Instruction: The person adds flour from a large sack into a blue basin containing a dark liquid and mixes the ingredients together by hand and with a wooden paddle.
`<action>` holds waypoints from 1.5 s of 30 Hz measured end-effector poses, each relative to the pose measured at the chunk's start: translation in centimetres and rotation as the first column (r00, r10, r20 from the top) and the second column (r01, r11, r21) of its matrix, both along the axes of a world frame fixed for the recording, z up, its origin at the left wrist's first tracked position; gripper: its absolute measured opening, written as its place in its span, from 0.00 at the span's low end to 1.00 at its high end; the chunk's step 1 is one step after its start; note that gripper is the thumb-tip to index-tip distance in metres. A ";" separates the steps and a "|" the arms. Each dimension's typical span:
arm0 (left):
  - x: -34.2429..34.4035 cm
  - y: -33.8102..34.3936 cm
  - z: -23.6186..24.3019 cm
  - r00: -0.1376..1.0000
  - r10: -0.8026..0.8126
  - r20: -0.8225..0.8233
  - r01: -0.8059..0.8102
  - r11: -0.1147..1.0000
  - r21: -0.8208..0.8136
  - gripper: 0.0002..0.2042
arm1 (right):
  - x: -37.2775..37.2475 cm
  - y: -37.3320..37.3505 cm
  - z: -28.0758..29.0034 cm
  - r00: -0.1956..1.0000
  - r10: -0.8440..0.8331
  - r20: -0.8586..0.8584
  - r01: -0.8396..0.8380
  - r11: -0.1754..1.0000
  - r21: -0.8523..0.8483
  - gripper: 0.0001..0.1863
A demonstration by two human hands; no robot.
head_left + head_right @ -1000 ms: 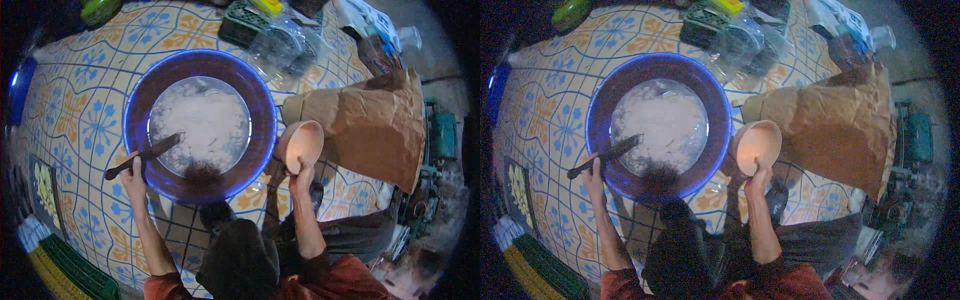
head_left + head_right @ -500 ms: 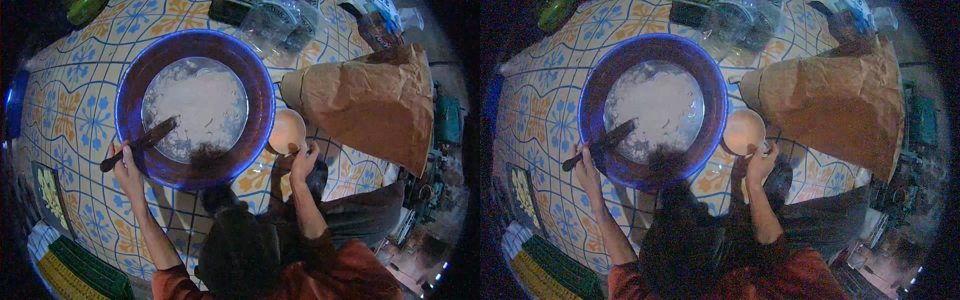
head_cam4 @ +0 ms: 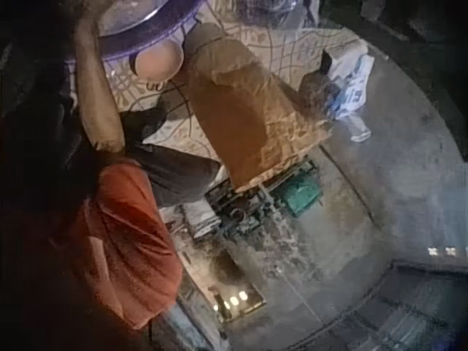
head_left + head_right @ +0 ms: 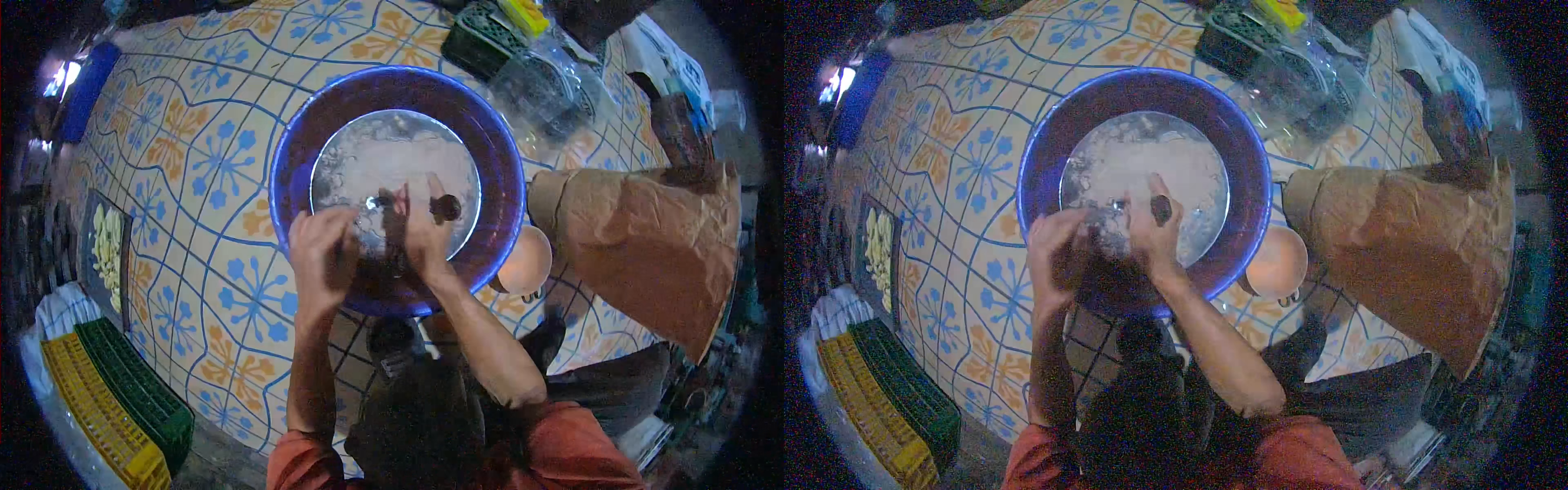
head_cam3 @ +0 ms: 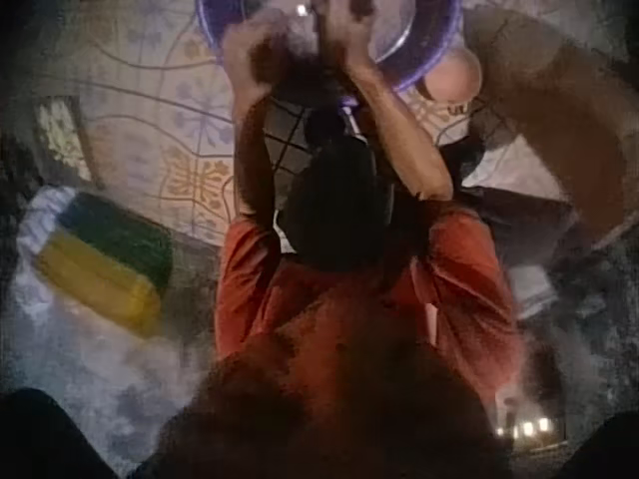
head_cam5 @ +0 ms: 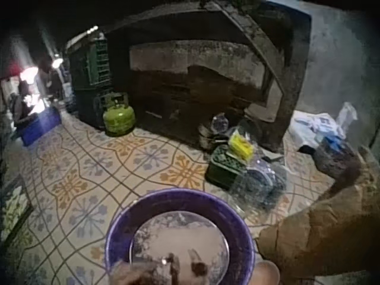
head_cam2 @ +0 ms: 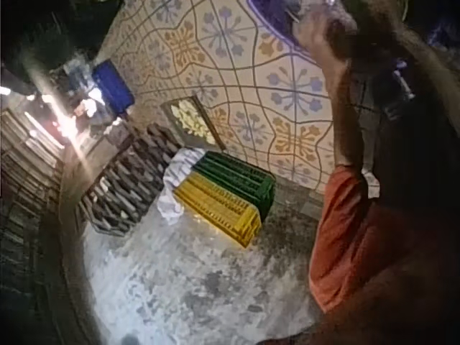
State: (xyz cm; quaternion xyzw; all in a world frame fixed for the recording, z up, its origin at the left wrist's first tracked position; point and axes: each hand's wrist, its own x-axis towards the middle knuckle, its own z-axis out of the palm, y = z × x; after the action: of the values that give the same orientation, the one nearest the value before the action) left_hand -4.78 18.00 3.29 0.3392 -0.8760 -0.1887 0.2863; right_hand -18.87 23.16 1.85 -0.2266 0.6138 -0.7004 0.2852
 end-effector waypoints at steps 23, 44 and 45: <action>3.3 -3.6 -6.7 0.575 0.805 -0.148 -0.197 0.312 0.929 0.24 | -9.3 -12.4 -1.2 0.862 -0.341 -0.375 0.284 0.938 -0.199 0.14; 2.0 1.9 -6.2 0.491 0.835 -0.248 -0.212 0.391 0.896 0.22 | -9.1 -10.0 -3.0 0.919 -0.121 -0.375 0.062 0.984 -0.165 0.10; 2.5 1.9 -7.0 0.450 0.863 -0.231 -0.210 0.353 0.912 0.21 | -6.6 -10.8 -2.9 0.825 -0.061 -0.562 -0.009 0.993 -0.120 0.10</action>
State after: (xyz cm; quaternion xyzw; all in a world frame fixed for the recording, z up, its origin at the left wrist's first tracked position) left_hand -2.23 19.90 -3.70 0.6229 -0.3273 -0.5415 0.4600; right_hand -25.52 12.36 -1.09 -0.4314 0.6313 -0.6409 0.0677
